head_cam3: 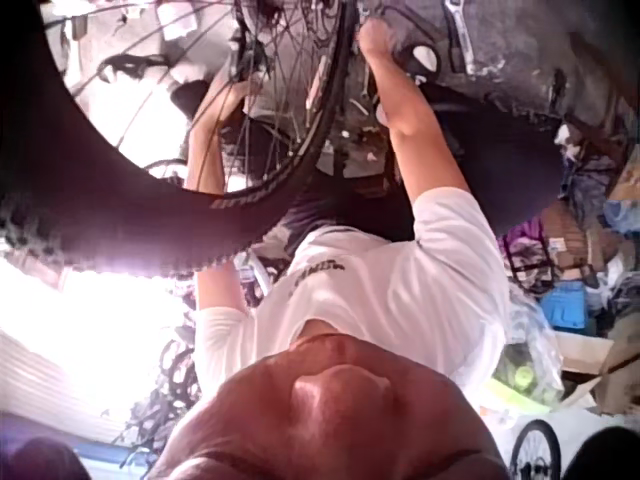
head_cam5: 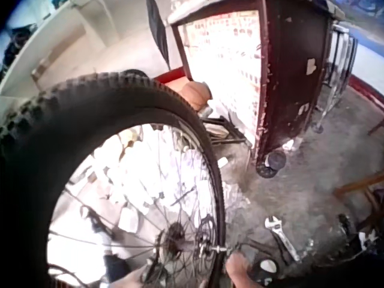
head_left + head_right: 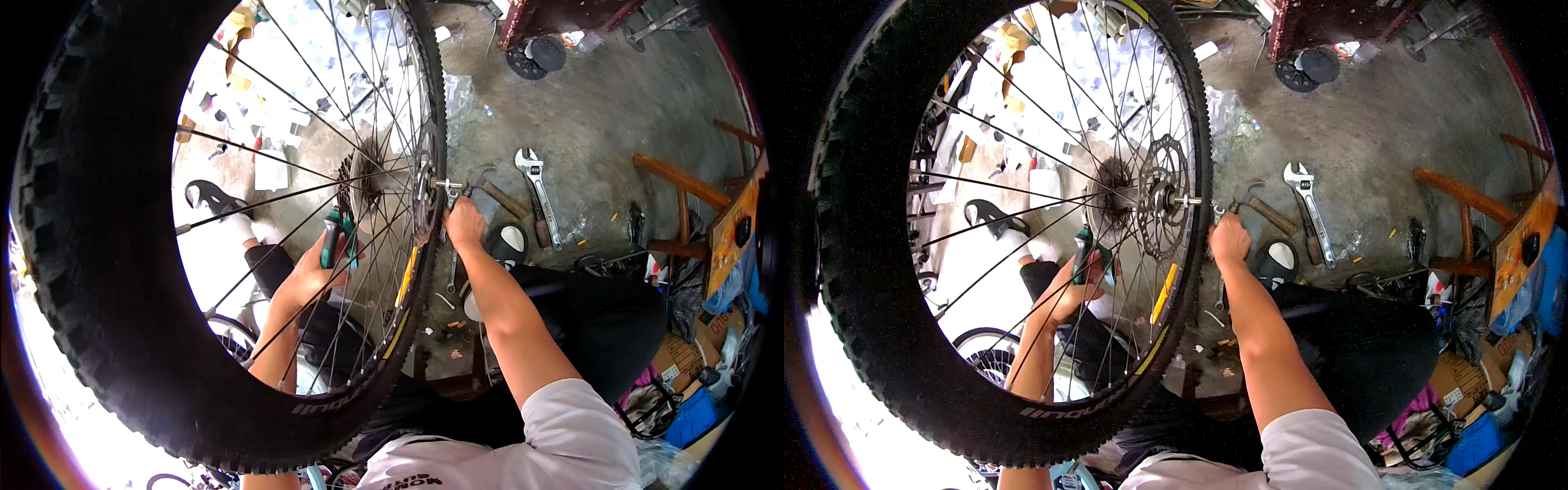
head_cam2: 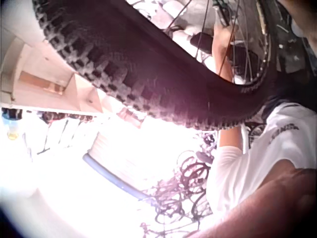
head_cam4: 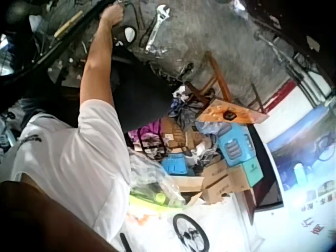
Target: The person sits on the floor and works on a bicycle wheel, using a small tool to turn components on the hub and then using a pair of pliers to adjust the spokes.
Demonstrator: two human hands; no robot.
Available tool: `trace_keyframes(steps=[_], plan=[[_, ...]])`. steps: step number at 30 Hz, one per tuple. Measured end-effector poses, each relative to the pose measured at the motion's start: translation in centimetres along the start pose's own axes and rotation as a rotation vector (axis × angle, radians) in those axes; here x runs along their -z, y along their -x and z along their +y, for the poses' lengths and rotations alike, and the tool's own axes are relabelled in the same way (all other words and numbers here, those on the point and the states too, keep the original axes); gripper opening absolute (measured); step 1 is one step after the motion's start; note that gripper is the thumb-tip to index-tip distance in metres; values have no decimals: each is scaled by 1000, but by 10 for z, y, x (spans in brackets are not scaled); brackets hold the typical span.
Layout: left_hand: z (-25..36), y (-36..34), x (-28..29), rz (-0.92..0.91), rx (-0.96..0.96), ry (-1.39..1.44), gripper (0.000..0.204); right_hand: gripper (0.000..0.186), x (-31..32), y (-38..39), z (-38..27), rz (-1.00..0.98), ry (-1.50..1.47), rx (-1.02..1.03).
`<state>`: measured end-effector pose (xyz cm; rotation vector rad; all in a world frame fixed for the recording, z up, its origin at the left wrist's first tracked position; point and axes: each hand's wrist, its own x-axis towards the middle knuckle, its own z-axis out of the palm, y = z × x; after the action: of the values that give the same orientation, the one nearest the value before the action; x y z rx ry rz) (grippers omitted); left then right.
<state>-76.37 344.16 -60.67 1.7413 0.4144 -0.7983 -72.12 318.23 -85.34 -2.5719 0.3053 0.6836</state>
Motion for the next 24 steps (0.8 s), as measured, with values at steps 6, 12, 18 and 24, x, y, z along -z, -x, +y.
trace_keyframes(steps=[6, 12, 18, 24], plan=[[15, 7, -8, 68, 117, 75, 64, 41, -3, 0, 7, 96, -59, -13], [-30, -2, -8, 68, 58, -57, 53, 34, 25, 31, 5, 230, -475, 14], [-41, 3, -27, 9, -35, 282, 55, 50, 129, 95, -28, 306, -439, 294], [-87, 5, -48, -100, -113, 437, 60, 49, 140, 119, -19, 455, -399, 527]])
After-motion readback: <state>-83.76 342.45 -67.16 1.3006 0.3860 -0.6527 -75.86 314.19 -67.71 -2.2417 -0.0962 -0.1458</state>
